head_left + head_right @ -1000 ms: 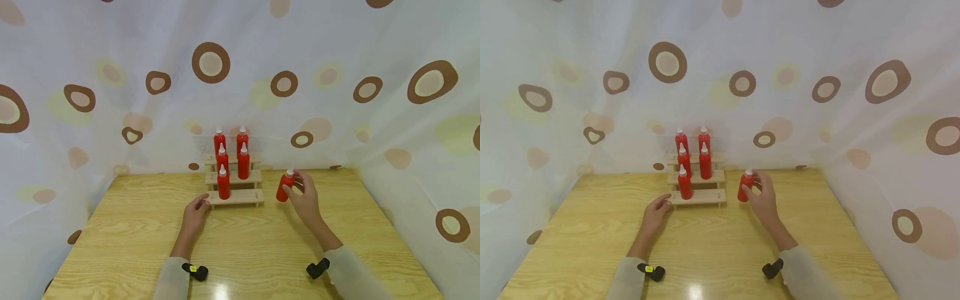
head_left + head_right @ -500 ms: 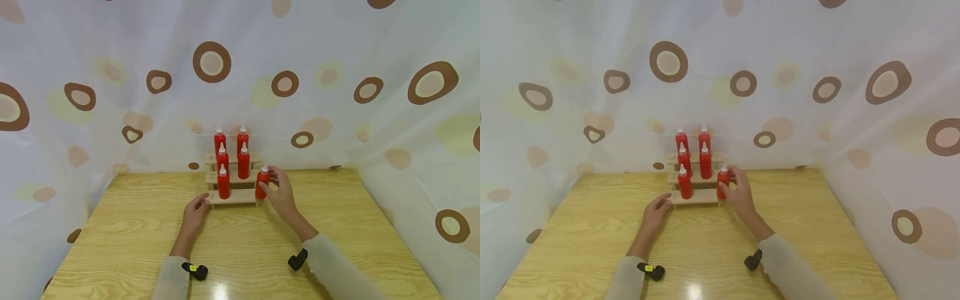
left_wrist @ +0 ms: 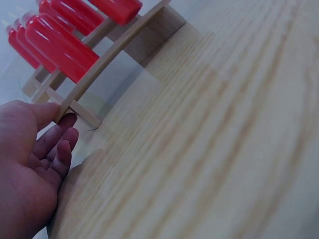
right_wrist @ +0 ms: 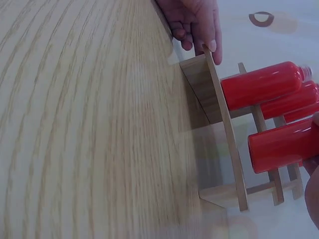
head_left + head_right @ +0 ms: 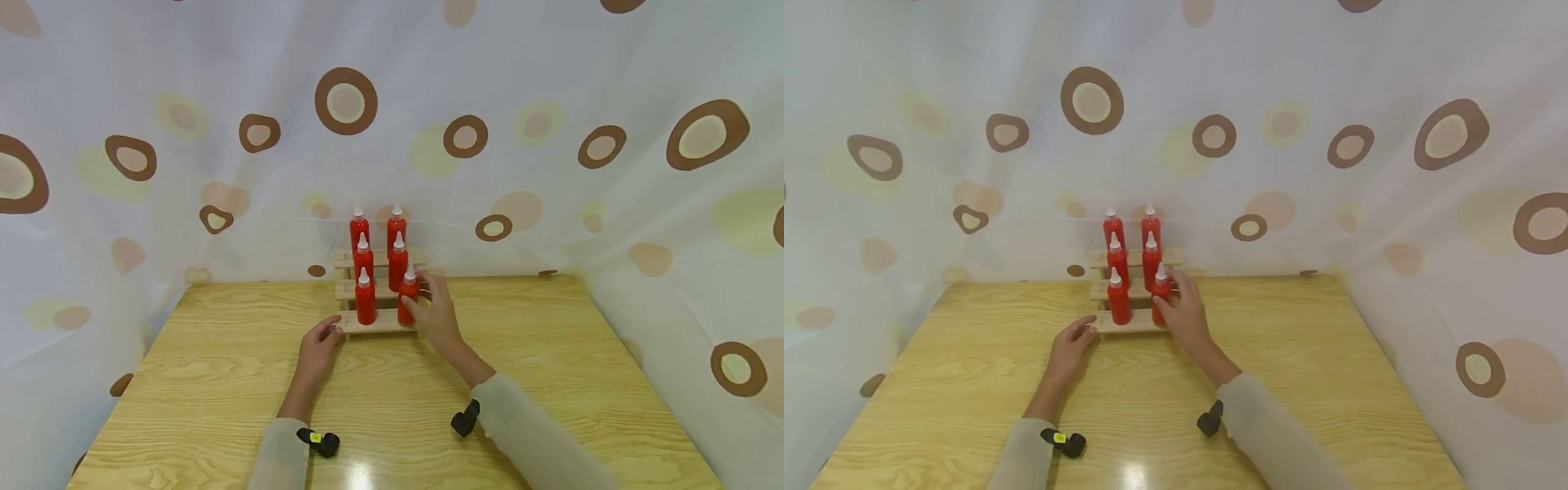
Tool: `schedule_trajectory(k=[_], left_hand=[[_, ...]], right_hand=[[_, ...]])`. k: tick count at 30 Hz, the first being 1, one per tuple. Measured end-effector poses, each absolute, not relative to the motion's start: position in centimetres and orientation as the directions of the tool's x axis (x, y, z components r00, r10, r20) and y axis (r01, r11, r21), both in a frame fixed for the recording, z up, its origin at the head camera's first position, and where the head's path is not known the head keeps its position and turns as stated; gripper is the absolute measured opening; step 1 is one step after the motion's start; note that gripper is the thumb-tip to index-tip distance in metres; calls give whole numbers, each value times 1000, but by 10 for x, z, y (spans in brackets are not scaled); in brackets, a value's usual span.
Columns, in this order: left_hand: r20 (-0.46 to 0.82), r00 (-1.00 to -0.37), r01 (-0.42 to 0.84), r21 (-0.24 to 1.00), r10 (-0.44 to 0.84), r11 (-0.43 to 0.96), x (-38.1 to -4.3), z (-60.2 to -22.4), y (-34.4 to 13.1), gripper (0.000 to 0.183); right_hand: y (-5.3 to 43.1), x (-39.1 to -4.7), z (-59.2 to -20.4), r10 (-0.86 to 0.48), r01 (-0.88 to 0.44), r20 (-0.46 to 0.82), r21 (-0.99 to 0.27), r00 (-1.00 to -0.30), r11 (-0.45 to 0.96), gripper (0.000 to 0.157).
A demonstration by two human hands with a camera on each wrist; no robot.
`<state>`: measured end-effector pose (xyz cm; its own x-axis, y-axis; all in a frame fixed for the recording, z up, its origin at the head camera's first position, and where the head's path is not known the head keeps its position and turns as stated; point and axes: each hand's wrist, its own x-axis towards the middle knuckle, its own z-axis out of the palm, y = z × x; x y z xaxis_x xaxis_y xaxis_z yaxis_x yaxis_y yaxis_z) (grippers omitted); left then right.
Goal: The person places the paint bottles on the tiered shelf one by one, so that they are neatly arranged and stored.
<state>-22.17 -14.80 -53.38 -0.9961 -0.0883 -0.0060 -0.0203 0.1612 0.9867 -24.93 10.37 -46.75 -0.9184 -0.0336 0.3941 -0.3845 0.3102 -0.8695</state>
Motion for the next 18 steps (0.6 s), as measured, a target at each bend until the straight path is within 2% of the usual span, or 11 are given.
schedule_trajectory(k=[6, 18], left_hand=[[-4, -996, -18, 987, -88, 162, -221, -533, -147, 36], [12, -995, -7, 984, -100, 180, -222, -530, -145, 33]], right_hand=[[94, -253, -473, -42, -369, 377, -866, -925, 338, 53], [90, -253, -476, -53, -413, 426, -829, -903, 377, 53]])
